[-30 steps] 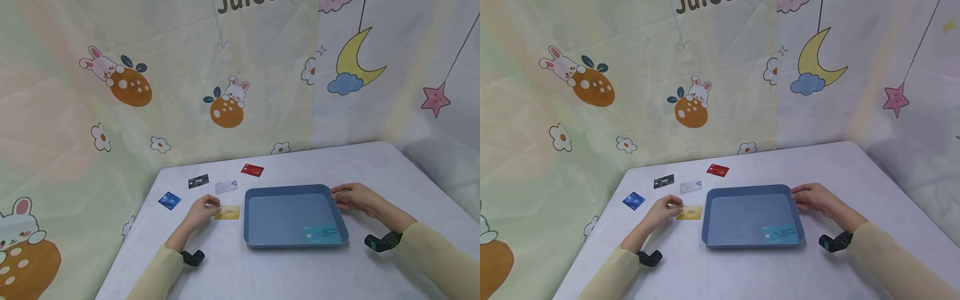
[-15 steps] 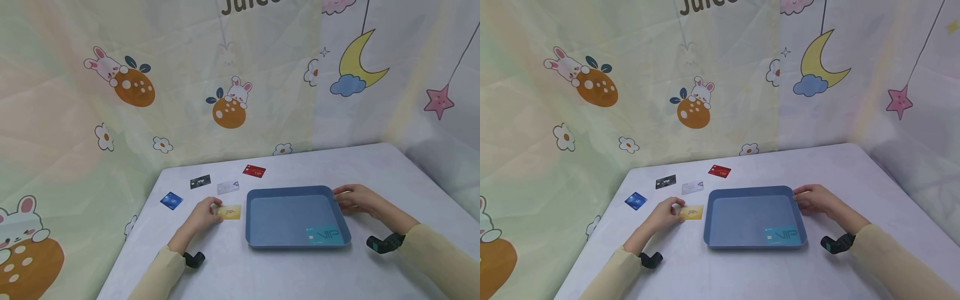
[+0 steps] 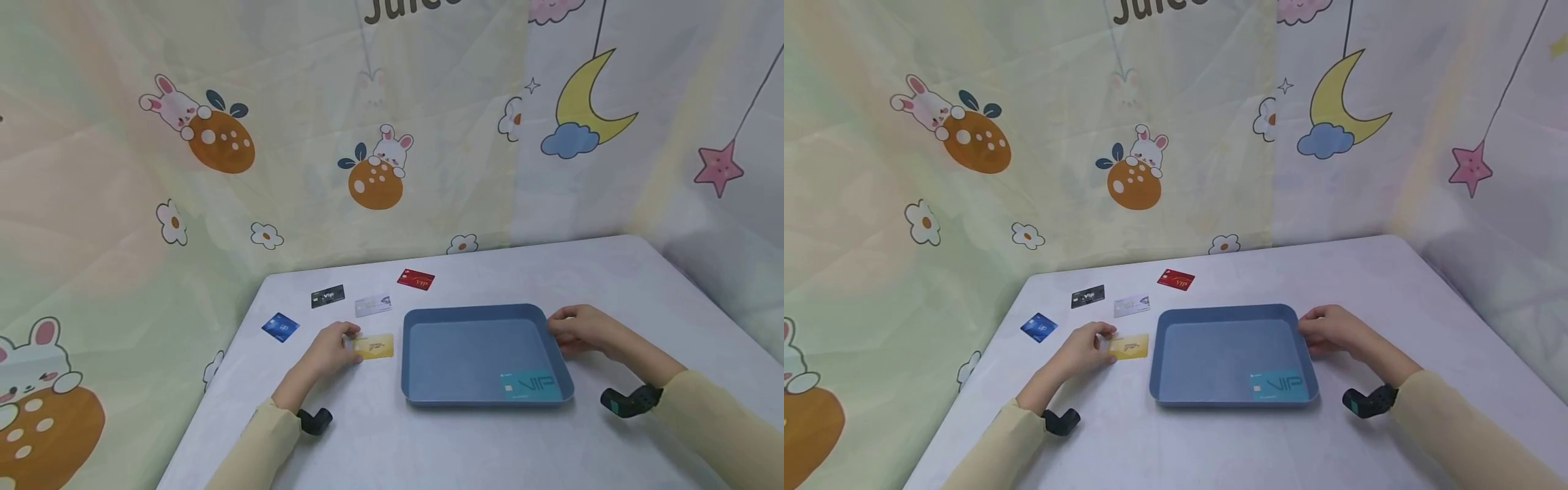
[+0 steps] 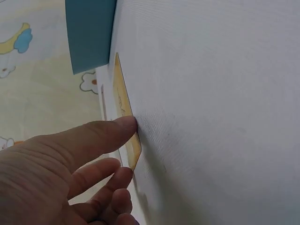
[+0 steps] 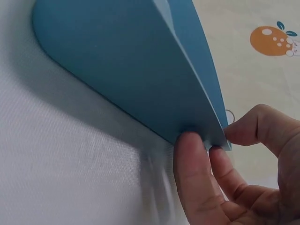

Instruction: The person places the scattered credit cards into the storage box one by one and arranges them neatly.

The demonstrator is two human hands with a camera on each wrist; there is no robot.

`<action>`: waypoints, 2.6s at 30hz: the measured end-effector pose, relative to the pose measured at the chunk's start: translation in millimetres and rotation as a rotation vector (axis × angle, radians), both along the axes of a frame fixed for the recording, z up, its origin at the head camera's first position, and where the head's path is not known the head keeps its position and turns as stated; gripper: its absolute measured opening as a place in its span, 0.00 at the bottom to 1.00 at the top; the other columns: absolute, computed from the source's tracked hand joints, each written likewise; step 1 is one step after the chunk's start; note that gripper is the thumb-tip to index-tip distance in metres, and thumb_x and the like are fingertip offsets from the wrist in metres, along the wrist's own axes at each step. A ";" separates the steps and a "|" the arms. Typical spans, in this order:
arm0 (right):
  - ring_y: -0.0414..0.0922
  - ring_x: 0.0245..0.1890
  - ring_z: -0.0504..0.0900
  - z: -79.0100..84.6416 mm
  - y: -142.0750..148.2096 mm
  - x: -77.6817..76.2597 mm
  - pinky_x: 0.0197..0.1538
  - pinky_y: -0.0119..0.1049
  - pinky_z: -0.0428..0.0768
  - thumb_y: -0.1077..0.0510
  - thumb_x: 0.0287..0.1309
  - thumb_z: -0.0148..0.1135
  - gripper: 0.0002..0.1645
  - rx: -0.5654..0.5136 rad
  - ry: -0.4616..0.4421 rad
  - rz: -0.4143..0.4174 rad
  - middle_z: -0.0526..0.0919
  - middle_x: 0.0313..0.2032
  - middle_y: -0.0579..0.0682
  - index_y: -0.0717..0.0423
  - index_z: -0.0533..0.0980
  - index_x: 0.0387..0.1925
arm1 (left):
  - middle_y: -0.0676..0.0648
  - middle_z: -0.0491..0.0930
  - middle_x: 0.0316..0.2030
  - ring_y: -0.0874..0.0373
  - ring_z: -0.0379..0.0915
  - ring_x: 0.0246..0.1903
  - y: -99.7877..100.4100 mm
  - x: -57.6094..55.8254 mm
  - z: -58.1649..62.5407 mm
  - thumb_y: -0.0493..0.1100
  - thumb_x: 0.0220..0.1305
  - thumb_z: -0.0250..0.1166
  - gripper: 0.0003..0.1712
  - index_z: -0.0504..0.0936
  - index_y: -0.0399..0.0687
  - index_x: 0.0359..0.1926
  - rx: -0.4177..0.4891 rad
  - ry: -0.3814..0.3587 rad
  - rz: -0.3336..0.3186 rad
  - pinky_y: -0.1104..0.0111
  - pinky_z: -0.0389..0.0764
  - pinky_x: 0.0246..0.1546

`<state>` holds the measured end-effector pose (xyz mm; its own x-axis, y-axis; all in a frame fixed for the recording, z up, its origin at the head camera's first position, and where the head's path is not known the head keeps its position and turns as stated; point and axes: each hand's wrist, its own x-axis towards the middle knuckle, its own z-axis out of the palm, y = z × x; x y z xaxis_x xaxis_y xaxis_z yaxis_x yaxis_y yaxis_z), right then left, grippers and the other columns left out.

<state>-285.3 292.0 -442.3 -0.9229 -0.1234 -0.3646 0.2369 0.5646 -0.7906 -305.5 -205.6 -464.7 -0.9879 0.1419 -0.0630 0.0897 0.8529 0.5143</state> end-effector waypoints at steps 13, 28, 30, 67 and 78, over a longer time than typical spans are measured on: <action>0.43 0.40 0.85 -2.6 0.6 -0.4 0.42 0.37 0.89 0.54 0.70 0.57 0.28 -0.005 0.009 -0.008 0.84 0.47 0.63 0.74 0.69 0.59 | 0.46 0.78 0.50 0.52 0.73 0.46 -1.7 -2.9 -0.9 0.44 0.50 0.82 0.32 0.81 0.45 0.57 -0.021 -0.056 0.003 0.53 0.80 0.57; 0.44 0.41 0.85 -2.2 -0.8 1.5 0.43 0.37 0.89 0.54 0.70 0.57 0.30 0.008 0.013 -0.023 0.83 0.48 0.66 0.76 0.68 0.60 | 0.45 0.80 0.43 0.52 0.78 0.42 -7.6 -2.4 1.2 0.33 0.61 0.71 0.17 0.80 0.46 0.49 0.261 -0.068 0.067 0.64 0.84 0.41; 0.45 0.42 0.85 -1.2 -0.6 2.2 0.44 0.38 0.89 0.54 0.71 0.57 0.31 0.003 0.010 -0.023 0.82 0.49 0.66 0.77 0.68 0.61 | 0.43 0.80 0.44 0.51 0.79 0.43 -8.5 -2.3 1.9 0.32 0.63 0.69 0.15 0.82 0.45 0.50 0.320 -0.079 0.087 0.65 0.87 0.40; 0.42 0.41 0.84 -1.9 0.3 3.2 0.44 0.37 0.89 0.53 0.72 0.57 0.33 -0.032 -0.006 -0.028 0.83 0.50 0.64 0.78 0.66 0.63 | 0.39 0.81 0.45 0.54 0.83 0.39 -8.1 -1.7 19.5 0.28 0.63 0.69 0.18 0.81 0.32 0.54 0.730 -0.095 0.185 0.66 0.90 0.40; 0.42 0.41 0.84 0.2 -1.4 5.6 0.44 0.36 0.89 0.53 0.72 0.58 0.33 -0.031 -0.012 -0.037 0.82 0.50 0.65 0.78 0.66 0.63 | 0.39 0.81 0.47 0.54 0.85 0.40 -8.5 1.0 25.2 0.31 0.63 0.70 0.18 0.82 0.37 0.54 0.732 -0.119 0.212 0.64 0.90 0.42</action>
<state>-279.6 290.6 -442.1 -0.9228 -0.1009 -0.3719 0.2663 0.5307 -0.8046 -304.4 -214.1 -439.6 -0.9911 -0.0029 -0.1334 -0.1287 0.2845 0.9500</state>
